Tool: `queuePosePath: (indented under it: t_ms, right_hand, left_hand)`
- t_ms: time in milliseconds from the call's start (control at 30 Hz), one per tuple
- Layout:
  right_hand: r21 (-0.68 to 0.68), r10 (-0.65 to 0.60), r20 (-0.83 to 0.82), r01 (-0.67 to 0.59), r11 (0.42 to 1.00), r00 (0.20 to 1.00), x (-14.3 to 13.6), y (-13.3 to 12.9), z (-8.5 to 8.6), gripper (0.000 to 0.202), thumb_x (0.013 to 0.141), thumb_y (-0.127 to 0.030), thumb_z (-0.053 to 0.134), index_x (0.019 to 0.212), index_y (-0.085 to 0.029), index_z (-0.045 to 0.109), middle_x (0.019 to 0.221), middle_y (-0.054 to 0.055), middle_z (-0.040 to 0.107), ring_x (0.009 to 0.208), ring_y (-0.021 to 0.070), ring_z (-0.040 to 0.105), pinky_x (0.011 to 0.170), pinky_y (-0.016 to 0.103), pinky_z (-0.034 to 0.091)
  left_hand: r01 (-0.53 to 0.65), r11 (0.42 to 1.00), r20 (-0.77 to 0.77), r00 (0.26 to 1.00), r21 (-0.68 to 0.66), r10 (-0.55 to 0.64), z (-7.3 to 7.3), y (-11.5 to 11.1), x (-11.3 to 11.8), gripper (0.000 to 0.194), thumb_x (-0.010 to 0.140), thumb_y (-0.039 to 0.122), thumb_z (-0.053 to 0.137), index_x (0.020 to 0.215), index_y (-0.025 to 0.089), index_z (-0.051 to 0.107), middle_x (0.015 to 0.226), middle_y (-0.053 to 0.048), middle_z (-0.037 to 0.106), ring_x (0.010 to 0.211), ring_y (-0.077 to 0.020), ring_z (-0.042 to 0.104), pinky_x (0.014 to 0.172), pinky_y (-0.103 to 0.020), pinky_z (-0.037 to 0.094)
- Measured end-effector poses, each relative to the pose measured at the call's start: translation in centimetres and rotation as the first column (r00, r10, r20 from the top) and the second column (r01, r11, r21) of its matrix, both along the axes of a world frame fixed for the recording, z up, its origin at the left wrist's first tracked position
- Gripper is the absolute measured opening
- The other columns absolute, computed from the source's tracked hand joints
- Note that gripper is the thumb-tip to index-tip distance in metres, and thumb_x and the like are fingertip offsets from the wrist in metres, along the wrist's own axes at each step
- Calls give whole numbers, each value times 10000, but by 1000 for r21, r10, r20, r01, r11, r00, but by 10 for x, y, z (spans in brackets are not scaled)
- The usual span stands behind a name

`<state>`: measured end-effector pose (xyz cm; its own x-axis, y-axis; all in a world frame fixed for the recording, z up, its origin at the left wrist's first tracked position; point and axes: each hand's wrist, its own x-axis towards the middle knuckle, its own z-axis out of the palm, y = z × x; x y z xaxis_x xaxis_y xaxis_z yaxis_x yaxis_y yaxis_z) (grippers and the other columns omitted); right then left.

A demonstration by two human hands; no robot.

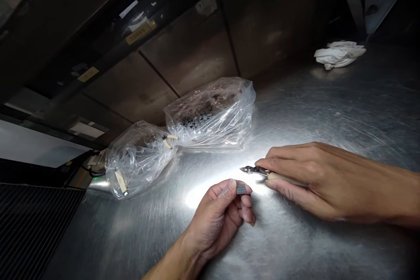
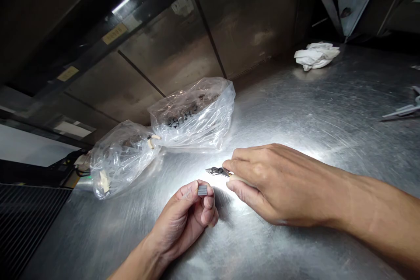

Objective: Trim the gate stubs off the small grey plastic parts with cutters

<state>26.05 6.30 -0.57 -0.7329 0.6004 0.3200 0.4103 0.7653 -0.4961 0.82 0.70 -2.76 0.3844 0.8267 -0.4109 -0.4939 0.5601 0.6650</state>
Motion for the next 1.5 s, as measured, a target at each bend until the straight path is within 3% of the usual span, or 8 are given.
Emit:
queuePosePath:
  t_ms: [367, 600, 1000, 1500]
  right_hand:
    - [91, -32, 80, 25, 996, 996, 2, -1, -6, 314, 1141, -298, 456, 1106, -182, 745, 862, 43, 657, 680, 192, 620, 619, 348, 413]
    - [82, -30, 120, 20, 996, 992, 1, 0, -9, 323, 1140, -323, 463, 1126, -175, 750, 911, 52, 669, 743, 212, 660, 670, 378, 474]
    - [45, -28, 134, 23, 999, 991, 1, -1, -6, 310, 1124, -299, 477, 1083, -163, 752, 909, 63, 673, 735, 207, 650, 671, 379, 465]
    - [146, -35, 111, 19, 989, 993, 3, 2, -6, 255, 1113, -269, 513, 1079, -167, 744, 881, 47, 646, 726, 195, 627, 691, 359, 444]
  left_hand:
    - [75, 997, 17, 997, 25, -76, 0, 1, -3, 333, 870, 433, 958, 961, 122, 885, 854, -80, 815, 640, -138, 773, 639, -224, 608]
    - [60, 998, 6, 998, 23, -60, 0, 1, -1, 280, 847, 338, 985, 1030, 145, 896, 831, -60, 809, 641, -121, 767, 686, -227, 628]
    - [63, 998, -9, 998, 18, -63, 0, 1, -1, 269, 870, 341, 967, 1044, 149, 895, 838, -61, 802, 639, -115, 753, 695, -234, 611]
    - [9, 1000, -22, 1000, -9, -9, 9, 1, 3, 266, 775, 206, 1025, 1007, 170, 901, 917, -71, 820, 700, -106, 754, 722, -217, 599]
